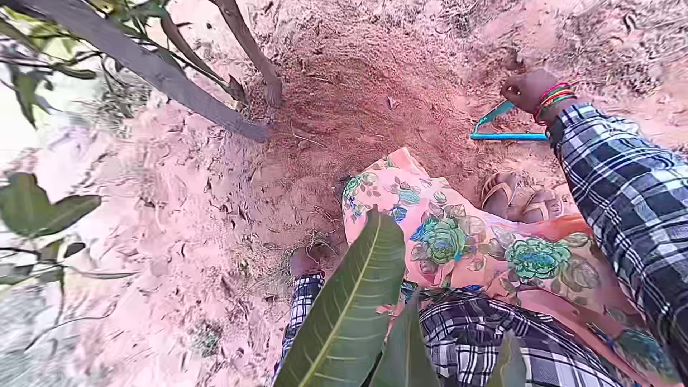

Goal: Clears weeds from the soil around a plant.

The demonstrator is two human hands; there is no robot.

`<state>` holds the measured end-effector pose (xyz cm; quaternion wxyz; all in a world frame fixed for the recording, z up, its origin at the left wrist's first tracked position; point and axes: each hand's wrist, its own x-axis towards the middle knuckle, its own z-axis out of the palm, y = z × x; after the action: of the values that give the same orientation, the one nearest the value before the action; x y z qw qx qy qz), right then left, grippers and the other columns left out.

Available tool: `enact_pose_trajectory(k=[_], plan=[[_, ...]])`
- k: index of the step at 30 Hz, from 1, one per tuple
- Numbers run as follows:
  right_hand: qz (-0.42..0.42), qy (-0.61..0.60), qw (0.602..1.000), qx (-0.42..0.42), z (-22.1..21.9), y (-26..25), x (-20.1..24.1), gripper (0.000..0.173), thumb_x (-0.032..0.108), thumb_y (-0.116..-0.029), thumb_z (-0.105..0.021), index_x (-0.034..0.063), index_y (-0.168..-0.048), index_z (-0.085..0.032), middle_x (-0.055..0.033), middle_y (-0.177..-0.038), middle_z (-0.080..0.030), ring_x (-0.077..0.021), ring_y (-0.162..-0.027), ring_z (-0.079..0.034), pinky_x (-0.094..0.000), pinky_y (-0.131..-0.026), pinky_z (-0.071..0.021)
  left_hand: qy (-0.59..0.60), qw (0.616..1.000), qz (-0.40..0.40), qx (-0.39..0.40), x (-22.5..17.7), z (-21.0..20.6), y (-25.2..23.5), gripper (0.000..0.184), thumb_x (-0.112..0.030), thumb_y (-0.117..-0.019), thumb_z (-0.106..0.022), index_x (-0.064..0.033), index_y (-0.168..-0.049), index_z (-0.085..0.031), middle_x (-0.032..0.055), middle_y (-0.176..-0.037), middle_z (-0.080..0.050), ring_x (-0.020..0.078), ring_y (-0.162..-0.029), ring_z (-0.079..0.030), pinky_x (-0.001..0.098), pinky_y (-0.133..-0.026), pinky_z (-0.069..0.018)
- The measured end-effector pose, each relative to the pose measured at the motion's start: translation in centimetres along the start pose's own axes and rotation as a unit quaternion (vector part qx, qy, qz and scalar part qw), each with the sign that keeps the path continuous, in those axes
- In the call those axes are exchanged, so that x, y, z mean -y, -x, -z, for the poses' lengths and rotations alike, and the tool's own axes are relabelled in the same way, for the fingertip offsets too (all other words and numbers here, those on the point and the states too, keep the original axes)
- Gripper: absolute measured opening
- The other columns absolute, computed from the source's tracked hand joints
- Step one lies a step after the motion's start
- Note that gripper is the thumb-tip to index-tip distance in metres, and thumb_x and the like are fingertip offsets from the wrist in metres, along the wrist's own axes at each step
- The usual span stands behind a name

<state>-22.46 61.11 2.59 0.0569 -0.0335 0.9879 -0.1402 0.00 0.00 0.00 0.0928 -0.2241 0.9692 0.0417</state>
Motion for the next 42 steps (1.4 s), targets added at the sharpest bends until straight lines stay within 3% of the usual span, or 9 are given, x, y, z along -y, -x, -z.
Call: enact_pose_trajectory(k=[1, 4, 8, 15, 23, 28, 31, 35, 42], plan=[[-0.013, -0.016, 1.0, -0.003, -1.4, -0.7, -1.5, 0.029, 0.016, -0.1054, -0.054, -0.0013, -0.122, -0.071, -0.0333, -0.118, -0.068, -0.0572, -0.113, -0.063, -0.0772, -0.096, -0.0432, 0.003, 0.992, -0.059, -0.113, 1.6, -2.9, -2.9, 0.047, -0.032, -0.1051, -0.054, 0.012, -0.114, -0.069, 0.0345, -0.111, -0.069, 0.0478, -0.108, -0.068, 0.0611, -0.097, -0.0521], [-0.094, -0.071, 0.993, 0.021, -4.8, -1.4, -2.5, 0.029, 0.015, -0.1045, -0.055, 0.0028, -0.125, -0.071, -0.0305, -0.122, -0.069, -0.0535, -0.119, -0.062, -0.0754, -0.101, -0.0416, 0.011, 0.999, 0.011, 0.049, -7.1, 4.2, -7.6, 0.048, -0.028, -0.104, -0.06, 0.0156, -0.124, -0.06, 0.0394, -0.129, -0.06, 0.0525, -0.127, -0.057, 0.0666, -0.106, -0.0433], [-0.124, -0.139, 0.982, 0.029, -9.4, -1.8, -2.7, 0.03, 0.017, -0.1051, -0.055, 0.0012, -0.125, -0.07, -0.0305, -0.122, -0.069, -0.0518, -0.12, -0.062, -0.0722, -0.102, -0.0432, -0.144, 0.977, -0.141, 0.076, -24.2, 8.8, -12.5, 0.042, -0.022, -0.1008, -0.063, 0.0121, -0.126, -0.059, 0.0367, -0.127, -0.061, 0.052, -0.121, -0.061, 0.0669, -0.099, -0.0491], [-0.17, -0.311, 0.931, 0.086, -15.9, 0.7, -2.7, 0.032, 0.017, -0.0963, -0.072, 0.0136, -0.128, -0.073, -0.0211, -0.129, -0.069, -0.0438, -0.122, -0.063, -0.0676, -0.106, -0.0437, -0.284, 0.846, -0.37, 0.26, -43.6, 0.1, -11.9, 0.064, -0.027, -0.0928, -0.076, 0.0086, -0.141, -0.054, 0.0376, -0.15, -0.044, 0.0544, -0.14, -0.042, 0.0686, -0.113, -0.0371], [-0.149, -0.424, 0.891, 0.057, -21.1, -0.8, 4.5, 0.086, 0.001, -0.0839, -0.08, 0.0094, -0.159, -0.039, -0.0238, -0.154, -0.049, -0.0407, -0.138, -0.053, -0.0562, -0.114, -0.0425, -0.193, 0.82, -0.377, 0.385, -44.5, -4.0, -13.2, 0.05, -0.005, -0.0984, -0.064, 0.0086, -0.145, -0.05, 0.0344, -0.151, -0.044, 0.0472, -0.141, -0.046, 0.0608, -0.115, -0.038], [-0.139, -0.26, 0.949, 0.115, -22.3, -5.8, 10.6, 0.036, -0.002, -0.0843, -0.073, -0.0095, -0.119, -0.069, -0.0308, -0.157, -0.041, -0.0521, -0.143, -0.039, -0.0665, -0.112, -0.0392, -0.058, 0.867, -0.393, 0.299, -44.5, -2.3, -17.4, 0.053, 0.006, -0.0945, -0.059, 0.0004, -0.147, -0.053, 0.0274, -0.148, -0.052, 0.0435, -0.14, -0.05, 0.0619, -0.115, -0.0393], [-0.097, -0.177, 0.974, 0.099, -22.9, -8.1, 7.3, 0.026, 0.009, -0.0958, -0.068, 0.0011, -0.12, -0.072, -0.0256, -0.14, -0.06, -0.0476, -0.132, -0.054, -0.0648, -0.106, -0.0458, 0.034, 0.913, -0.346, 0.215, -43.7, -1.1, -19.4, 0.061, 0.01, -0.0903, -0.057, -0.0162, -0.145, -0.06, 0.0202, -0.149, -0.054, 0.0375, -0.138, -0.052, 0.058, -0.113, -0.0433], [-0.265, -0.158, 0.946, 0.102, -19.9, -6.7, 1.2, 0.026, 0.005, -0.0968, -0.063, 0.0031, -0.121, -0.07, -0.0293, -0.119, -0.07, -0.0518, -0.113, -0.066, -0.073, -0.091, -0.049, 0.069, 0.96, -0.257, 0.085, -43.7, 0.4, -19.4, 0.057, -0.001, -0.0915, -0.062, -0.0223, -0.145, -0.06, 0.0128, -0.161, -0.041, 0.041, -0.144, -0.042, 0.0613, -0.109, -0.041], [-0.237, -0.224, 0.945, 0.017, -17.9, -2.3, -2.3, 0.045, -0.006, -0.0887, -0.069, 0.0063, -0.132, -0.069, -0.0295, -0.147, -0.054, -0.0505, -0.134, -0.053, -0.0665, -0.109, -0.0425, 0.083, 0.948, -0.271, 0.144, -46.1, -1.0, -15.1, 0.07, -0.007, -0.0834, -0.079, -0.0059, -0.147, -0.048, 0.0303, -0.149, -0.044, 0.0473, -0.131, -0.052, 0.057, -0.104, -0.0489]])
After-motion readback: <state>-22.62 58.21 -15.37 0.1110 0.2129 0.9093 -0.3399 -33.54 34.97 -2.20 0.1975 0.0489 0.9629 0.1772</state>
